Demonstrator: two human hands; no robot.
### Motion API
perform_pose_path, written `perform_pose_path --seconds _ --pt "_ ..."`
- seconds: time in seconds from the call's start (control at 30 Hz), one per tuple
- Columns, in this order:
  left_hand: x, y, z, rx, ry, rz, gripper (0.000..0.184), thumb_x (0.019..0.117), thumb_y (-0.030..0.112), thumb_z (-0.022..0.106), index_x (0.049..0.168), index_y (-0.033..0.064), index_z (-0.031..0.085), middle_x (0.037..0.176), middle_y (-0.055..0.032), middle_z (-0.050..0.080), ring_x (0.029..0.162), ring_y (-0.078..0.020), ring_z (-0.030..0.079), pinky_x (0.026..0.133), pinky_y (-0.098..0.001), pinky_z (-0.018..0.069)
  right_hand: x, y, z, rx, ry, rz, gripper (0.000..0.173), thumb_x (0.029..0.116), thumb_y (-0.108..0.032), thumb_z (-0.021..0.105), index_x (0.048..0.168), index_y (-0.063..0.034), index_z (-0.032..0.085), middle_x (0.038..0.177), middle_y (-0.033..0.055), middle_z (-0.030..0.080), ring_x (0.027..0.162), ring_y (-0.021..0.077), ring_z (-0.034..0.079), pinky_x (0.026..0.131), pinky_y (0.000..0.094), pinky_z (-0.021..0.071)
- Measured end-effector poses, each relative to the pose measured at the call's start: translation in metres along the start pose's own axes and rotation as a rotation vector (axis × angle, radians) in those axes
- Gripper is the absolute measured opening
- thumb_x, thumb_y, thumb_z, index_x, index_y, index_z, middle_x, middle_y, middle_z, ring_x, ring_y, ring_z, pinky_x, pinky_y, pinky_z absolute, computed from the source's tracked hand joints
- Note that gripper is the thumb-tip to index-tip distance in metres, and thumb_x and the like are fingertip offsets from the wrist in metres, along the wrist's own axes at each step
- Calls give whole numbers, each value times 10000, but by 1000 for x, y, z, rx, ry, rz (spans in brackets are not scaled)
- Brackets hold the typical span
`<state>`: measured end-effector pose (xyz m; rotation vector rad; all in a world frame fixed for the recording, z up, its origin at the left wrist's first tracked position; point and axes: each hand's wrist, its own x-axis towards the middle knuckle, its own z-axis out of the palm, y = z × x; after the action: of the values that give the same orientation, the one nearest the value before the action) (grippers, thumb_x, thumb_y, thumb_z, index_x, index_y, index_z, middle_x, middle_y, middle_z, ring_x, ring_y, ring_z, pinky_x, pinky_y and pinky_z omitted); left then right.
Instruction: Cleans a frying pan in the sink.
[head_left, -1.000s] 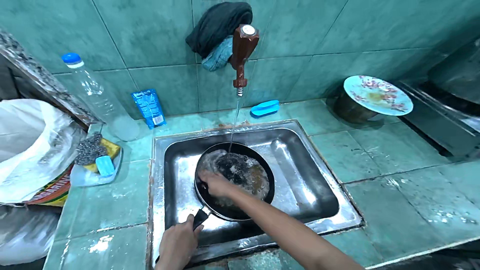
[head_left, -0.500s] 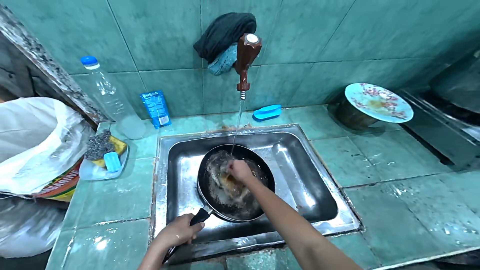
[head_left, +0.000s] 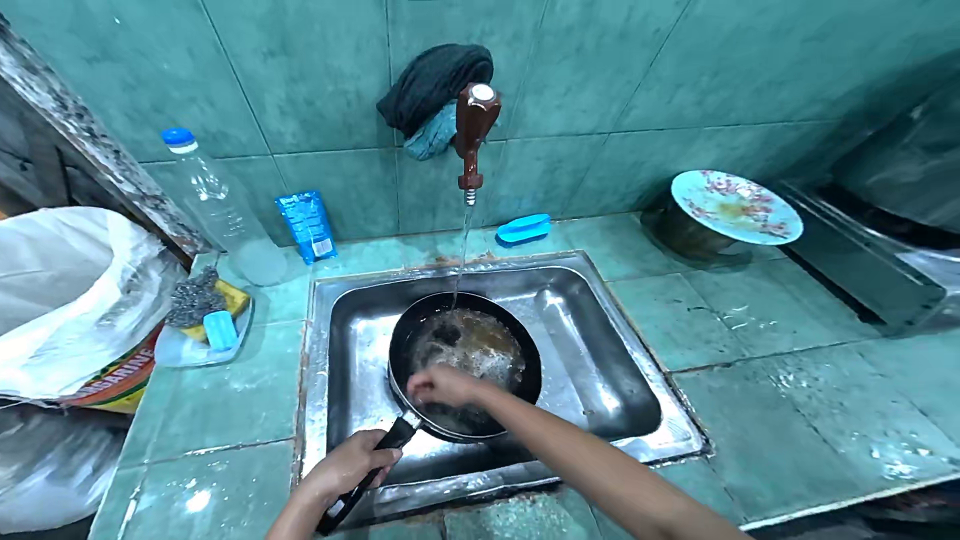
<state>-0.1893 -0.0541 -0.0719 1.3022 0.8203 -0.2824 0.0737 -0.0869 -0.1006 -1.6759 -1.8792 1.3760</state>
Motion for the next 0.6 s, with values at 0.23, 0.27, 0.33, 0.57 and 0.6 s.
perform_pose_path --seconds 0.23,0.27,0.33,0.57,0.6 --pt "-31 26 12 126 135 82 336 1016 244 616 1322 108 589 792 -13 611 575 -105 557 571 -273 508 -46 49 -71 -224 62 344 245 1011 -109 635 1232 -36 712 1210 193 706 1168 363 658 1068 584 469" --pt "-36 31 14 214 171 68 351 1019 289 617 1329 124 596 813 -28 624 588 -124 569 586 -300 517 -34 60 -78 -255 170 358 239 1014 -131 627 1221 -56 722 1204 190 713 1161 376 665 1050 607 480" --pt "-47 39 15 407 263 39 392 1018 369 609 1344 151 612 914 -76 665 692 -193 626 685 -408 550 -13 60 -94 -251 327 359 257 1023 -161 612 1237 -59 712 1210 207 707 1168 400 659 1038 634 484" --pt "-108 40 28 833 652 -85 494 1016 389 595 1458 173 552 1182 -170 711 1081 -393 686 928 -645 514 7 -19 -151 31 484 112 274 976 -176 709 1204 -24 712 1130 167 726 1051 276 696 991 510 532" --pt "-116 37 30 883 723 -73 491 1015 374 601 1457 166 555 1155 -178 719 1035 -410 700 882 -651 529 7 -23 -154 83 490 91 269 963 -179 725 1178 -16 715 1112 164 721 1034 260 686 976 493 531"
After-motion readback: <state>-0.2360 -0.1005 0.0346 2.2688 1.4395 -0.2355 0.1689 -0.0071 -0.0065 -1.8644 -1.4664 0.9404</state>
